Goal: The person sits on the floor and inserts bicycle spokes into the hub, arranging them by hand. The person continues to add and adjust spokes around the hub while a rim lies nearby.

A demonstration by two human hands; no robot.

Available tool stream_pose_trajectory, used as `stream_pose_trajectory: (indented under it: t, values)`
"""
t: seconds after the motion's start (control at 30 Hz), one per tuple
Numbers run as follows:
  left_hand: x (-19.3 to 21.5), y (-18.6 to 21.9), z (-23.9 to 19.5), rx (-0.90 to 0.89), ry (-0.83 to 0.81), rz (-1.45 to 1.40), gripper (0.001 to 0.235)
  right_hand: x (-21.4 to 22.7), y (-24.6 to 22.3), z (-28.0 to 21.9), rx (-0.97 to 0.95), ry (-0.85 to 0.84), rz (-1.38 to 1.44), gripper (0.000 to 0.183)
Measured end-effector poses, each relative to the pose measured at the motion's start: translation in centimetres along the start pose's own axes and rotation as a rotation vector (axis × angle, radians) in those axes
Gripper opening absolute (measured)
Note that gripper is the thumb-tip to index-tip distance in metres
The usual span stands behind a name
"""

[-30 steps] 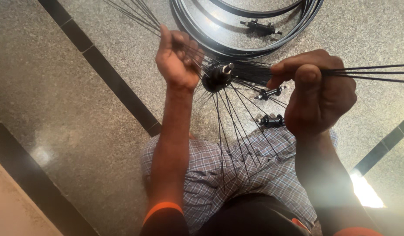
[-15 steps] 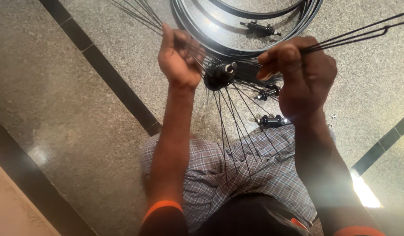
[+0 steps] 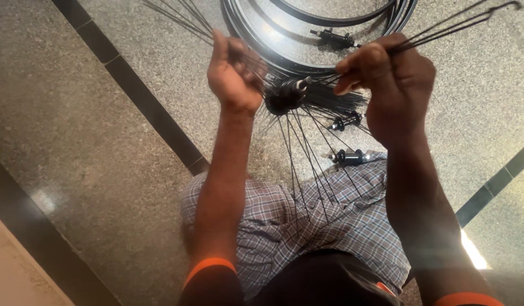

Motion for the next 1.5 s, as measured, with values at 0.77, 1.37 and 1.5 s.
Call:
stream_pose_trajectory:
  t: [0.77, 1.37, 1.5]
  values:
    - [0.1, -0.1, 0.3, -0.002, -0.054, -0.063, 0.046, -3.7, -1.7, 4.2, 0.079, -0.229, -0.710, 0.056]
    - [-0.2, 0.6, 0.0, -0.032, 0.017, -0.067, 0.045, 1.2, -5.1, 0.2, 0.151, 0.111, -0.011, 0.014]
    - [-0.1, 0.3, 0.0, -0.017, 0.037, -0.040, 0.046, 0.0, -4.3, 0.7, 0.179, 0.083, 0.054, 0.020]
Point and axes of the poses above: each hand's wrist, its own z-axis towards the middle knuckle, its own x-axis out of the back of the hand, y = z × x, the point moved 7 cm from there along z, towards the middle knuckle, and after that the axes turned 1 degree about -y, right-handed, at the moved point
